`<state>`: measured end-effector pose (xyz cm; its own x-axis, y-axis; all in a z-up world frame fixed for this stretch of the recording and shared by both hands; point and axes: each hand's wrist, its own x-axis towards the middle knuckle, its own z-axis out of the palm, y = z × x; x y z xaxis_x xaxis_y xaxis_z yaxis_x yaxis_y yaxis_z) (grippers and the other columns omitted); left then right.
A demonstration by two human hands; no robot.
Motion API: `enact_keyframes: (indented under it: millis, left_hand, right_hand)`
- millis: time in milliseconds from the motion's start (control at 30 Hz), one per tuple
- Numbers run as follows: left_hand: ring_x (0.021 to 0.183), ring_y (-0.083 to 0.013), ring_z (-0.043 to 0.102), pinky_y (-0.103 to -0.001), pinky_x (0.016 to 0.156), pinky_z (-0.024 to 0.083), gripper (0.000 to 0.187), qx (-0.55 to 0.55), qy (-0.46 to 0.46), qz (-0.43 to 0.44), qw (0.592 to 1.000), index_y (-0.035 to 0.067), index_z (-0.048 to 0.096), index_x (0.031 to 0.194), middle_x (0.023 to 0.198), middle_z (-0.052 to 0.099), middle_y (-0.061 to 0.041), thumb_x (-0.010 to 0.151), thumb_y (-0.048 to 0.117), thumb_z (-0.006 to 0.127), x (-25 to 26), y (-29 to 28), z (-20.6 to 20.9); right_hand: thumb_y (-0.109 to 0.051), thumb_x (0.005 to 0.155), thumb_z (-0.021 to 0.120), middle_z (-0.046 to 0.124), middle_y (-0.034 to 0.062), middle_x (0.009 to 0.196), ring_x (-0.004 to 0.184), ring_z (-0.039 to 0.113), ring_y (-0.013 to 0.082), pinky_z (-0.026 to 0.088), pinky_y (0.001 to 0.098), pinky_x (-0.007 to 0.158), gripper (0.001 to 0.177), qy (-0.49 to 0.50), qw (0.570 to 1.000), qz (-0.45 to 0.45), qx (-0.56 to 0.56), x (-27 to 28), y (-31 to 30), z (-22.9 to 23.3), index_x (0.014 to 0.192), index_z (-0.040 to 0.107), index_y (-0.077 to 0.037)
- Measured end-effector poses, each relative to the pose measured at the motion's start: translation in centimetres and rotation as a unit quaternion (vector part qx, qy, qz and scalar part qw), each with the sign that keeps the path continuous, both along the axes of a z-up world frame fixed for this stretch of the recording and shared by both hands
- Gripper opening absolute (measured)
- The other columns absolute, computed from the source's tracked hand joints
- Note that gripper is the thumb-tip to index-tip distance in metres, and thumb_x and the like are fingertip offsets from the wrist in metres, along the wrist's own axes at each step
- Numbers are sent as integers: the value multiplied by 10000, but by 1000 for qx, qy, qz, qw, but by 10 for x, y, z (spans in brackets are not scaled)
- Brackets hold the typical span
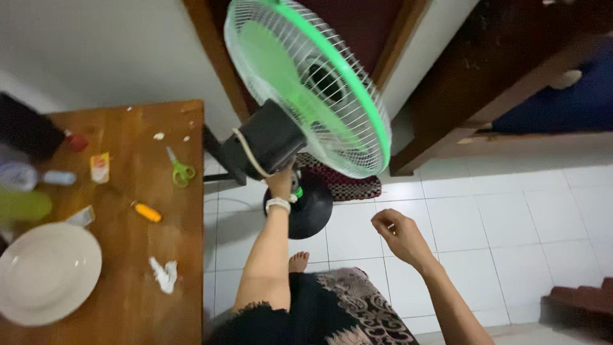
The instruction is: The person assembles a green pedestal fan by attaching a green plastic ring to the front grille, then securing the grille to the fan head. They use a screwdriver to tighten a screw on the ring and adjust the fan head angle.
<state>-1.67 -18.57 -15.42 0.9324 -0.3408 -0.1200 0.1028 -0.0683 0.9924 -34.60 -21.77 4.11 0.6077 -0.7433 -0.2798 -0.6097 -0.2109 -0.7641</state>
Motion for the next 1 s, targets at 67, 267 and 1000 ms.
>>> enact_keyframes:
  millis: [67, 267, 1000]
  left_hand:
    - [1214, -326, 584, -422, 1044, 427, 515, 6, 2, -37, 999, -40, 674, 1229, 1364, 639, -131, 863, 303, 794, 12, 4, 1]
    - [1206, -373, 654, -440, 1072, 470, 412, 119, -84, -112, 983, -17, 715, 1184, 1297, 722, -137, 902, 283, 727, 37, 10, -19]
    - [1380, -339, 462, -446, 1149, 365, 661, 270, -191, -557, 762, 96, 582, 1401, 1505, 516, -142, 892, 512, 656, 88, -120, -4]
  right_hand:
    - [-199, 950, 650, 778, 91, 961, 824, 732, 214, 599, 357, 776, 202, 28, 999, -13, 12, -9, -6, -3, 1048, 728, -40]
    - [-246, 959, 639, 768, 76, 1019, 853, 742, 208, 601, 348, 780, 256, 51, 997, -60, -3, -16, -26, -12, 1112, 720, -57]
    - [-262, 1065, 355, 395, 152, 1606, 1432, 430, 240, 365, 390, 1149, 591, -293, 939, -174, 53, 39, -83, 25, 1609, 267, -48]
